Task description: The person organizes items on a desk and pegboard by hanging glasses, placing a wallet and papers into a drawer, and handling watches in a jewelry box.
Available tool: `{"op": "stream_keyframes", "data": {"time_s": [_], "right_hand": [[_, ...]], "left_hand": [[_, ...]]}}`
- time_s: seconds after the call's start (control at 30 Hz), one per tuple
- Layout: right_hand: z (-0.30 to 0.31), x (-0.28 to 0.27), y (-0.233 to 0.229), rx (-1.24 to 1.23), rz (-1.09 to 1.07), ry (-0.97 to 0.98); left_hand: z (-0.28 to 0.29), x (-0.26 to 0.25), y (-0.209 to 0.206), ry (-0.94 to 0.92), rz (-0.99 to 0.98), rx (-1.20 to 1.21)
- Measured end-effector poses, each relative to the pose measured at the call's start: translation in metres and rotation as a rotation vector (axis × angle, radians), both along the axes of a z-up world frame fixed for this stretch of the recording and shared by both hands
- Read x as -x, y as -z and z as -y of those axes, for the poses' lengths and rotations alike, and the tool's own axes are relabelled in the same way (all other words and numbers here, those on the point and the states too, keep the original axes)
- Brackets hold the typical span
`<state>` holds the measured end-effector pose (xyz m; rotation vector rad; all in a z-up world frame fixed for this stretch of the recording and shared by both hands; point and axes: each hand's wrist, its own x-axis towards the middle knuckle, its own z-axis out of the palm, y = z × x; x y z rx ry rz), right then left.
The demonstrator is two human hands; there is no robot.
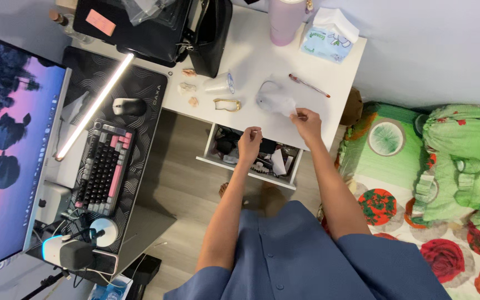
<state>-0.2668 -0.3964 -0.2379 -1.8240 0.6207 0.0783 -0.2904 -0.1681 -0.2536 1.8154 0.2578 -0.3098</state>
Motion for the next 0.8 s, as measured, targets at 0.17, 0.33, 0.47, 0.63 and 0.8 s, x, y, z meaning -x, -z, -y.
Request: {"op": "stream_keyframes", "data": {"time_s": [0.17, 0.33, 0.47, 0.63, 0.8], "right_hand": [[-0.001, 0.018, 0.002, 0.085, 0.279, -0.125], [-0.002, 0.033, -0.011, 0.046, 0.258, -0.209], [0.001, 0.047, -0.030, 0.065, -0.069, -0.328], [0.030, 0.068, -0.013, 0.051, 0.156, -0.509], [0.068, 0.062, 0.003, -0.198, 0.080, -0.299]], "left_hand": [[0.030, -0.012, 0.041, -0.157, -0.499, 0.598], [0.064, -0.038, 0.066, -0.381, -0.720, 1.056], [0.079, -0.053, 0.084, -0.413, -0.633, 1.137], [0.075, -0.060, 0.098, -0.461, -0.587, 1.182], [0.067, -0.052, 0.100, -0.436, -0.502, 1.068]]}}
